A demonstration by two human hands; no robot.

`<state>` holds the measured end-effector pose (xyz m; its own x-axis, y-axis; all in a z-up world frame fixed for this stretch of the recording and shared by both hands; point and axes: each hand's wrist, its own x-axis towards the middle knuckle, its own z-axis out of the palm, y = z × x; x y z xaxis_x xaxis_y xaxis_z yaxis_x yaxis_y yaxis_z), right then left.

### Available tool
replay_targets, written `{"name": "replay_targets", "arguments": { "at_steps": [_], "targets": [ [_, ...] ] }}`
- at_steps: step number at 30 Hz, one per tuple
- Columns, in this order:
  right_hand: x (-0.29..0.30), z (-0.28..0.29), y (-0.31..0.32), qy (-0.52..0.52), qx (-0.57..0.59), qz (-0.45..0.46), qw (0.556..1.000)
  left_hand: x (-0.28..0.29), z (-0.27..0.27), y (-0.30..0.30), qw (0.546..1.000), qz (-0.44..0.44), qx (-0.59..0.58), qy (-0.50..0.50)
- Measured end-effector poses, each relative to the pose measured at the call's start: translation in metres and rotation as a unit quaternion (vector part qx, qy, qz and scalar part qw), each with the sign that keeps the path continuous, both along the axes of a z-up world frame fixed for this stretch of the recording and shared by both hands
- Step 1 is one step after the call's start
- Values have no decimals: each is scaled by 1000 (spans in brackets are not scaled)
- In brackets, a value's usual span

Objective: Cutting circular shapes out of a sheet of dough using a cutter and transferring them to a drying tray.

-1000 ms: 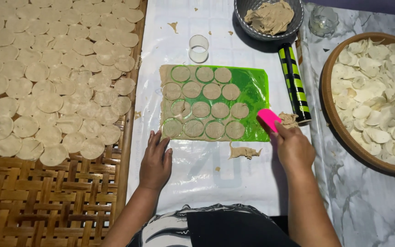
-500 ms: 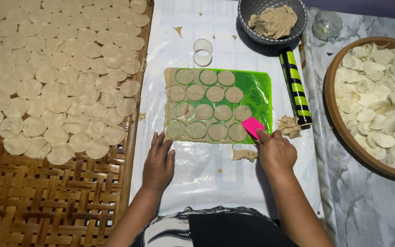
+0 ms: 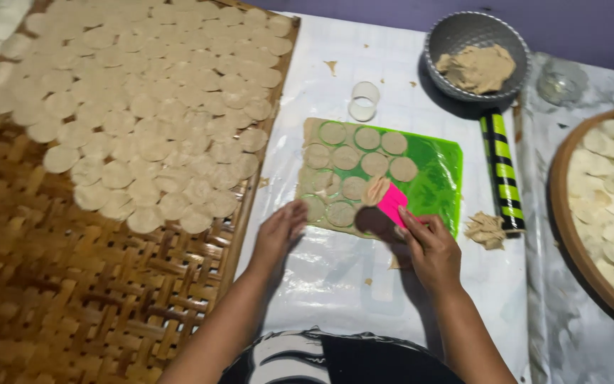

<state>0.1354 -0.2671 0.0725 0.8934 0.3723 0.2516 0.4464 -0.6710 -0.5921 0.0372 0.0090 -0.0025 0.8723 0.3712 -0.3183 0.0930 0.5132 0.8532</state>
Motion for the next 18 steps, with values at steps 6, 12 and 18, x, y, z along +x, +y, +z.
{"name": "replay_targets", "arguments": {
  "at_steps": [6,12,18],
  "targets": [
    [-29,9,36,-92,-82,191,974,9,-21,4,976,-134,-171,34],
    [-44,23,61,-86,-146,201,965,-3,-51,15,998,-35,-25,41],
    [-50,22,78,-102,-161,205,960,-17,-29,20,997,71,8,35]
  ]
}}
